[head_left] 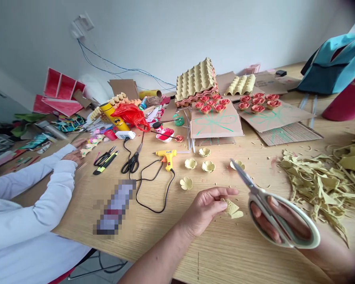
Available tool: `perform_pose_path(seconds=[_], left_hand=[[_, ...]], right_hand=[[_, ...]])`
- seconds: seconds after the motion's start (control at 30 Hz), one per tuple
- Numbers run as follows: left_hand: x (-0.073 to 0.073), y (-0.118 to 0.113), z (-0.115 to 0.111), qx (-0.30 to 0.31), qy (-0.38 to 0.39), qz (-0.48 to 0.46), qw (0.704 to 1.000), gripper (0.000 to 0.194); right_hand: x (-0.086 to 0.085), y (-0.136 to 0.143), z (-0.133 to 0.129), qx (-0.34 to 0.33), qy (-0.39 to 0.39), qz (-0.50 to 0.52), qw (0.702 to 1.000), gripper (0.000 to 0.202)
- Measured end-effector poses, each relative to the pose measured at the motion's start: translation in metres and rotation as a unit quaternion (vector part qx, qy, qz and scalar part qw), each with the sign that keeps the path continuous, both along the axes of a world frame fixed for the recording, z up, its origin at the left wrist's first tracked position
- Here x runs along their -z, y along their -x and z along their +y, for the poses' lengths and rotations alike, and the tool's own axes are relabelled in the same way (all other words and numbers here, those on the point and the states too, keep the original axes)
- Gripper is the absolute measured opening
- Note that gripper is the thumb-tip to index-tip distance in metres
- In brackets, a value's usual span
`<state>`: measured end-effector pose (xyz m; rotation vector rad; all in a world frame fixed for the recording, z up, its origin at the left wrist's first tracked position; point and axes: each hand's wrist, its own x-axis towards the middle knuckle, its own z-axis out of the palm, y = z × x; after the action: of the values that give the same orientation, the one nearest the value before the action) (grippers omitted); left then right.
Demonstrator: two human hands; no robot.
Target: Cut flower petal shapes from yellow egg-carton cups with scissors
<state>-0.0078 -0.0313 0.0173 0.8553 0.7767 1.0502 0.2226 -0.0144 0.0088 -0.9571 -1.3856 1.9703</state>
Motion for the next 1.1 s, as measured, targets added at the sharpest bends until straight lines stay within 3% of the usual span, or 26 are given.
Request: perform_pose_path(seconds=[0.13, 0.33, 0.43, 0.63, 0.73, 1.1], left_hand=[[0.001, -0.003, 0.000, -0.044, -0.024, 0.066, 0.997, 0.027], [0.002, 0.001, 0.005, -0.178, -0.008, 0.070, 0.982, 0.021], [0.001, 0.004, 0.008, -0.203, 0.004, 0.073, 0.976, 0.023], [-0.002, 0.004, 0.010, -0.228, 0.008, 0.075, 0.971, 0.022], [-0.003, 0.004, 0.010, -0.228, 0.004, 0.052, 0.972, 0.023], [0.000, 0.004, 0.007, -0.195, 0.002, 0.013, 0.981, 0.023]], right_hand=[[0.001, -0.001, 0.006, 0.106, -0.102, -0.054, 0.988, 0.041], [-0.023, 0.010, -0.004, 0.029, -0.227, -0.164, 0.959, 0.041], [-0.025, 0.015, -0.007, -0.009, -0.304, -0.249, 0.919, 0.035], [-0.012, 0.013, -0.003, -0.043, -0.476, -0.355, 0.803, 0.022], [-0.009, 0.011, 0.000, -0.048, -0.498, -0.379, 0.779, 0.019], [-0.013, 0.014, 0.001, -0.031, -0.512, -0.425, 0.746, 0.023]])
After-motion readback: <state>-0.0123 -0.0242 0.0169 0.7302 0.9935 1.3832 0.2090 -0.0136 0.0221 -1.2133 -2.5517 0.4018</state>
